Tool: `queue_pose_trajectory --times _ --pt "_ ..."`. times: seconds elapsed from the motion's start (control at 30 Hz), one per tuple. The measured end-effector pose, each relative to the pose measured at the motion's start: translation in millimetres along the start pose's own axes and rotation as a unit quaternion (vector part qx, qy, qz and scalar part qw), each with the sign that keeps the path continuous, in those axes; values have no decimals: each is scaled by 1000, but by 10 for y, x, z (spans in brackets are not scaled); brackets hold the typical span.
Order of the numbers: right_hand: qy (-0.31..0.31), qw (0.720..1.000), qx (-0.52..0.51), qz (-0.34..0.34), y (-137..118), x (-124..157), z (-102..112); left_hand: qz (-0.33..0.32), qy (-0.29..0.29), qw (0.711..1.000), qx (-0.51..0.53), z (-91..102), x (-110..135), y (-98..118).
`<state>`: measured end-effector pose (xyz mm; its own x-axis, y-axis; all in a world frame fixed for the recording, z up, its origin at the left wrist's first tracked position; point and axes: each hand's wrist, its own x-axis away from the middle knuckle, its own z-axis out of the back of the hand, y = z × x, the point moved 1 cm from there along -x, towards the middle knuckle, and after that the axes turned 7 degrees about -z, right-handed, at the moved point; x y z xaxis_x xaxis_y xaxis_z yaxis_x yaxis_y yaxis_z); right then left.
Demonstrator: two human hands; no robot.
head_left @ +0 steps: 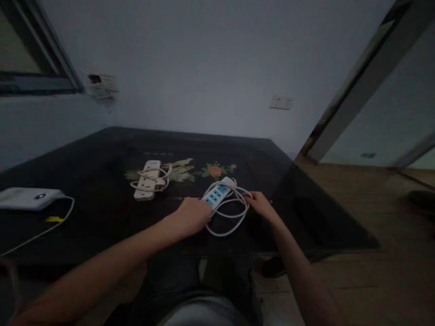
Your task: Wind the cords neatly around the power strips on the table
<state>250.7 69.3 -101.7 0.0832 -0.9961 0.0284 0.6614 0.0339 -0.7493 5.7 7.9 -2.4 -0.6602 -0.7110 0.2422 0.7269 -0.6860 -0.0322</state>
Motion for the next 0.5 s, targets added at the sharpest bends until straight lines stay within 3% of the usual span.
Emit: queue_pose_trajectory --times 0.13,0.27,0.37,0.5 --pt "11 1000 9 -4 14 -3 -28 -25 -35 998 47 -246 28 87" --pt "30 999 25 -9 25 10 -78 19 20 995 100 -422 -37 143" --pt "45 998 38 -9 30 13 -104 53 53 992 97 -451 -142 161" --pt "61 997 51 4 49 14 -105 46 73 991 101 -416 -276 174"
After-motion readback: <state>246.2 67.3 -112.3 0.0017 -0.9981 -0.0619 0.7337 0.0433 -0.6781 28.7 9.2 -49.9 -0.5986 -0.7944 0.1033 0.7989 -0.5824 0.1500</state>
